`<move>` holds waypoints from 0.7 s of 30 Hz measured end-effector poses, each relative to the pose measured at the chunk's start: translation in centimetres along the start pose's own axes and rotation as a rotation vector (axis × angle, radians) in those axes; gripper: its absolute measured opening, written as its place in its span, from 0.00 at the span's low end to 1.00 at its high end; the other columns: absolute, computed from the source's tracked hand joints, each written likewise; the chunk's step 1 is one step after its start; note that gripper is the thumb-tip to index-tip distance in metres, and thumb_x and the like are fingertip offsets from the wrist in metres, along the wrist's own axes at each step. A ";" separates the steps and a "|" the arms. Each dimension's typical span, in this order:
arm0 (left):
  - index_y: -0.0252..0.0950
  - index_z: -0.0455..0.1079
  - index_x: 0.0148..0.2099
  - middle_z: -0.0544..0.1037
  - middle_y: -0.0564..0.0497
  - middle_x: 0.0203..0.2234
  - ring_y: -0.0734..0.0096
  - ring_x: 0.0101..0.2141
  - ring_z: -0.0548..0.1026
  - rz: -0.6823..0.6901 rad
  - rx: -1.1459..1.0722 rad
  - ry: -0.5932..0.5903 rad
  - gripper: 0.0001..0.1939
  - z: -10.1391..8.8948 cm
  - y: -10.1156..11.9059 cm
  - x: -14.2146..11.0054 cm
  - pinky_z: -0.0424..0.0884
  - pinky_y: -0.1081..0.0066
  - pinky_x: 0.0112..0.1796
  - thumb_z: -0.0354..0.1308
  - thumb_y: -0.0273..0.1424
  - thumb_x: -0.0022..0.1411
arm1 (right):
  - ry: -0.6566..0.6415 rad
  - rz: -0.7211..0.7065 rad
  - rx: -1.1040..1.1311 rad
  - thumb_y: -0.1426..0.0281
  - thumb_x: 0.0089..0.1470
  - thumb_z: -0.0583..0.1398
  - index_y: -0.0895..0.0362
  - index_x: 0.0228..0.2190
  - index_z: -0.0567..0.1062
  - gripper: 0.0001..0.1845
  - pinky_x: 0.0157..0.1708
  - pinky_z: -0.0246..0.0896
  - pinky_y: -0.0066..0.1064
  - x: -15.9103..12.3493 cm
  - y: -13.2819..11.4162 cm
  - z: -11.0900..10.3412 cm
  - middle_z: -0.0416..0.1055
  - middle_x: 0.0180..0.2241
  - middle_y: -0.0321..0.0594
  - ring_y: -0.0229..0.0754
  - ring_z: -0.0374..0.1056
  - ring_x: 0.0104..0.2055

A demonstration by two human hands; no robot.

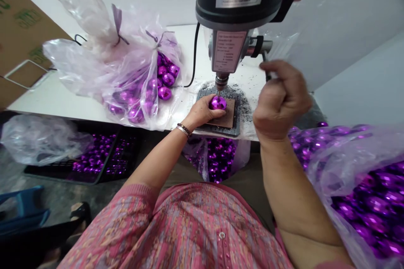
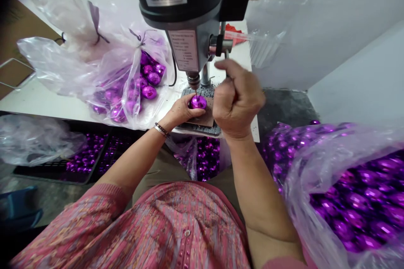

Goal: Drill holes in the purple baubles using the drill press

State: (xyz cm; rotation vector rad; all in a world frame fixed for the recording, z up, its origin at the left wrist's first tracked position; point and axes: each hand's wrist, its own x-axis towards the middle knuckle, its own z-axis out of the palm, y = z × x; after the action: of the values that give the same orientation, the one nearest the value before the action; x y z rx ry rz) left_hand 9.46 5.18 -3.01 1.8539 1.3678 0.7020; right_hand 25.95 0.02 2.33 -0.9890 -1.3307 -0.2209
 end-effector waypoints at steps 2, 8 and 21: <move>0.36 0.75 0.45 0.78 0.54 0.35 0.68 0.37 0.73 -0.003 -0.008 0.005 0.18 0.1 0.0 0.0 0.66 0.71 0.40 0.71 0.35 0.52 | 0.023 0.039 0.039 0.62 0.67 0.49 0.55 0.42 0.80 0.22 0.40 0.69 0.27 -0.8 0.3 0.4 0.74 0.34 0.37 0.30 0.69 0.33; 0.37 0.76 0.52 0.81 0.51 0.42 0.62 0.43 0.77 -0.058 -0.011 0.026 0.25 0.2 0.2 -0.4 0.70 0.68 0.46 0.73 0.35 0.52 | 0.117 0.091 0.130 0.71 0.65 0.48 0.61 0.39 0.80 0.20 0.37 0.61 0.22 4.1 -2.3 0.7 0.65 0.26 0.35 0.24 0.62 0.28; 0.40 0.71 0.64 0.75 0.41 0.61 0.53 0.63 0.72 0.159 -0.116 -0.151 0.37 0.0 -0.1 -8.3 0.64 0.54 0.67 0.73 0.27 0.51 | -0.021 0.275 0.179 0.77 0.65 0.48 0.65 0.27 0.79 0.22 0.38 0.59 0.24 10.4 -2.8 0.9 0.50 0.17 0.33 0.26 0.53 0.23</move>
State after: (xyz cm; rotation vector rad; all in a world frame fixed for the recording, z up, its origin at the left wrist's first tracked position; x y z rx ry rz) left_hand 7.02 -2.79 -3.17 1.8963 1.0712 0.6910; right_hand 26.46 3.01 12.72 -1.0109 -1.1951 0.1156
